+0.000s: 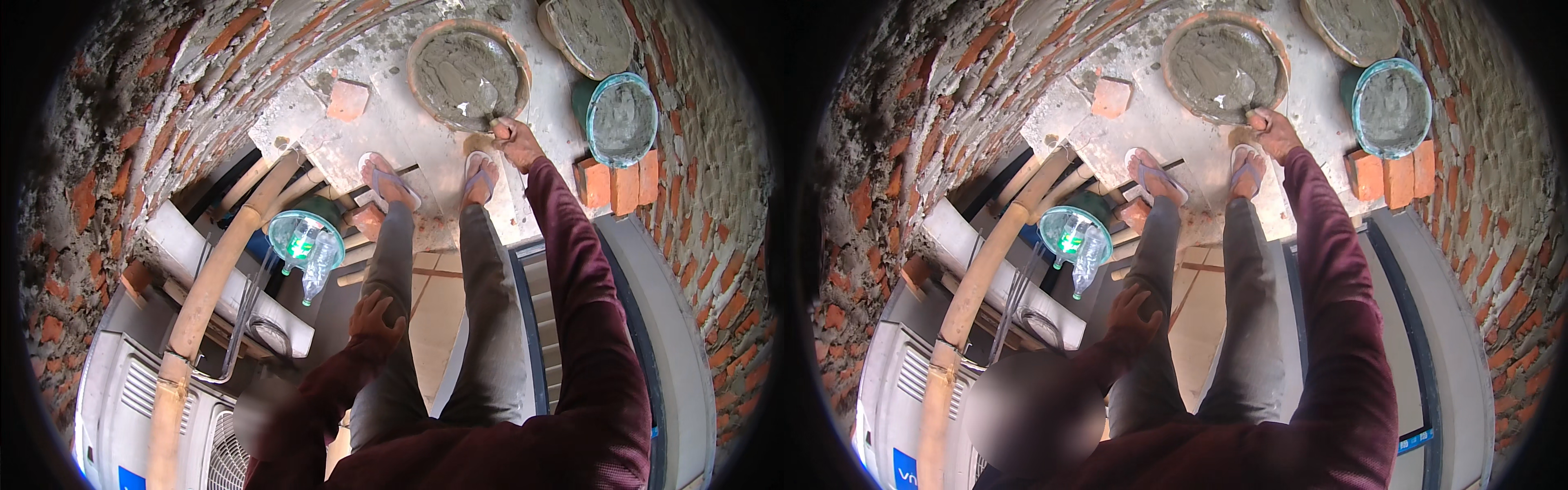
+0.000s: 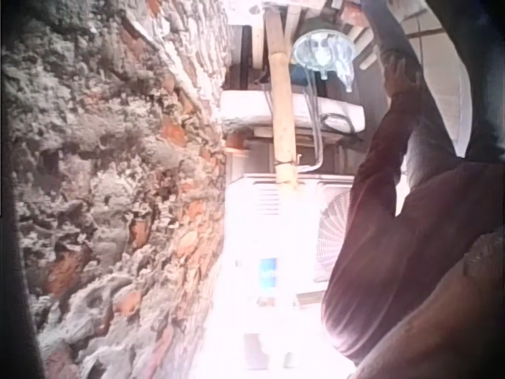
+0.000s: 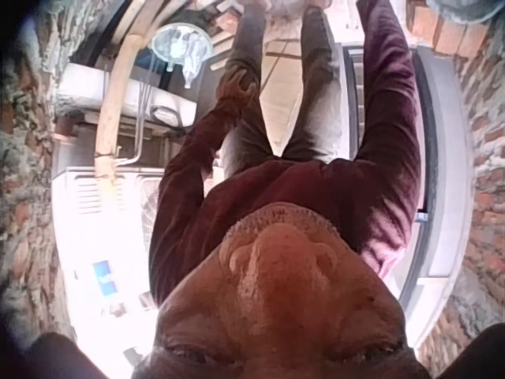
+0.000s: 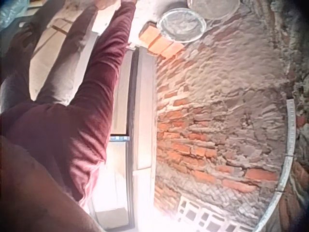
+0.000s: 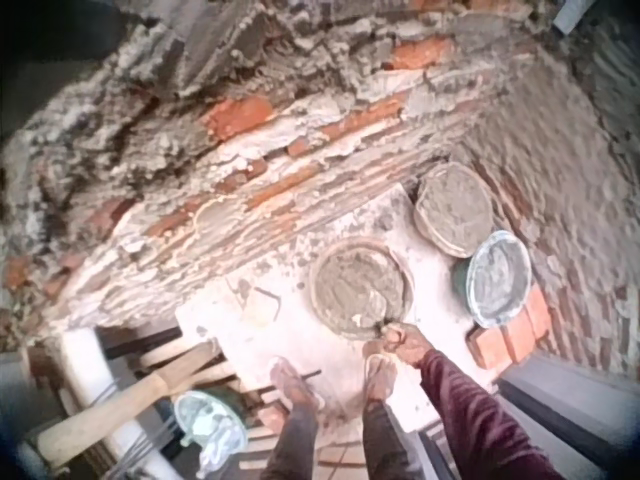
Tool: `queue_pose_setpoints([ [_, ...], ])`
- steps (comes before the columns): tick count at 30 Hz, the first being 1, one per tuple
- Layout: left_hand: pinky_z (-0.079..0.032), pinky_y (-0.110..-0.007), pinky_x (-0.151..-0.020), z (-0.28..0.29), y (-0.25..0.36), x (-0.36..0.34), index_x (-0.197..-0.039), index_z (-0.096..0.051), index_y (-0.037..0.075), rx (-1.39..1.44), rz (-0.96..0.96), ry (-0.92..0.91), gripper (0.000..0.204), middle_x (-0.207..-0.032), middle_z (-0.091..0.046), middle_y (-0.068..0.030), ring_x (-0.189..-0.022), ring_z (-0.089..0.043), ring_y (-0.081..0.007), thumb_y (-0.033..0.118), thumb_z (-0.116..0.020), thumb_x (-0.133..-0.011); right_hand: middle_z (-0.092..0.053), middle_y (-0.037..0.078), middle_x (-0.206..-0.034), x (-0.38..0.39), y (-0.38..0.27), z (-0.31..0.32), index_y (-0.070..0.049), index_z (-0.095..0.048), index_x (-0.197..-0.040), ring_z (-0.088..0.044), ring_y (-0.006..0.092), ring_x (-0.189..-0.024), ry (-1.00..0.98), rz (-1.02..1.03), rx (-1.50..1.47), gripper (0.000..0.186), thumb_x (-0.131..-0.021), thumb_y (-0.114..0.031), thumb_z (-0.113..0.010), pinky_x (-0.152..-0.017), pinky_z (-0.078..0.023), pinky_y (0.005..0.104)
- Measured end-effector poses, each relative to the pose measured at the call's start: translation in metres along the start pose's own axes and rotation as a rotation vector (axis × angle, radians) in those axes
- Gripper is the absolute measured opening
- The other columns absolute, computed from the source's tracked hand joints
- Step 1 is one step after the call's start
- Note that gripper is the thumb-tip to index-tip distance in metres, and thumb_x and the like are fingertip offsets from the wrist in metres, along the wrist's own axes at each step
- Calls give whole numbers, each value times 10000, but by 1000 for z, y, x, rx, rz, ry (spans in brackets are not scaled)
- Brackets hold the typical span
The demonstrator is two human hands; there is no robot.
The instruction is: The person scoops mortar from a basin with a trowel and applies it to the top of a brick wall. They smooth the mortar, add water from a plastic bottle to adjust consistency, and place a brick onto the mortar bed, tapping it into position.
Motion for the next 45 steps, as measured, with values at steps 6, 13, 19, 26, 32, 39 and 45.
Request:
queue_pose_setpoints([
  [6, -350, -446, -1096, -7, 2, 2, -1234, -600, 85, 32, -74, 84, 559, -1360, -514, -144, -1287, -438, -344, 315, -737, -743, -637, 80, -1157, 46, -16, 29, 37, -523, -1313, -581, 146, -1034, 27, 57, 31, 597, -748, 0, -714, -931, -455, 271],
  [13, -290, -447, -1124, -41, -36, 8, -1378, -451, 15, 472, -30, 448, 693, -1409, -433, -227, -1323, -385, -384, 324, -693, -806, -563, 26, -916, 229, -154, 99, 48, -563, -1113, -504, 107, -825, -61, 125, 261, 360, -780, -45, -662, -752, -462, 269],
  [19, -148, -512, -1145, 179, -1, 161, -1431, -328, -63, 268, -182, 1158, 745, -1511, -212, -284, -1393, -200, -435, 292, -623, -847, -424, 51, -717, 431, -363, 126, -25, -520, -895, -414, 147, -663, -212, 508, 579, 80, -820, -50, -534, -604, -411, 311],
  [26, -160, -522, -1146, 326, -13, 360, -1440, -288, -42, 77, -172, 2150, 813, -1522, -105, -282, -1435, -117, -410, 497, -555, -893, -518, 1, -642, 618, -588, 74, 58, -537, -1071, -513, 88, -460, -390, 258, 529, 297, -794, 27, -639, -407, -416, 242],
  [32, -92, -541, -1156, 369, -67, 443, -1437, -293, -8, 140, -103, 2680, 765, -1517, -74, -245, -1445, -54, -361, 488, -515, -899, -505, 1, -606, 732, -776, -46, 48, -510, -1072, -487, 91, -406, -558, 607, 657, 400, -835, -187, -730, -368, -416, 235],
  [39, -160, -538, -1168, 408, -76, 448, -1507, -222, 79, 109, -191, 2916, 742, -1538, -37, -292, -1457, -64, -409, 546, -354, -945, -529, 26, -612, 757, -966, -201, 131, -502, -1126, -515, 86, -391, -510, 1124, 1131, 397, -946, -218, -564, -331, -459, 195],
  [45, -106, -610, -1164, 393, -84, 451, -1541, -159, 160, 118, -228, 2893, 721, -1552, -23, -262, -1456, -8, -435, 554, -300, -954, -457, 26, -574, 746, -1047, -376, -40, -494, -790, -472, 137, -420, -73, 1309, 1660, 213, -916, -212, -481, -318, -434, 301],
])
Point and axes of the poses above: each hand's wrist, its own x-axis away from the middle knuckle, its own z-axis out of the back of the hand, y = z × x, the point moved 3 cm from there along -x, towards the middle knuckle
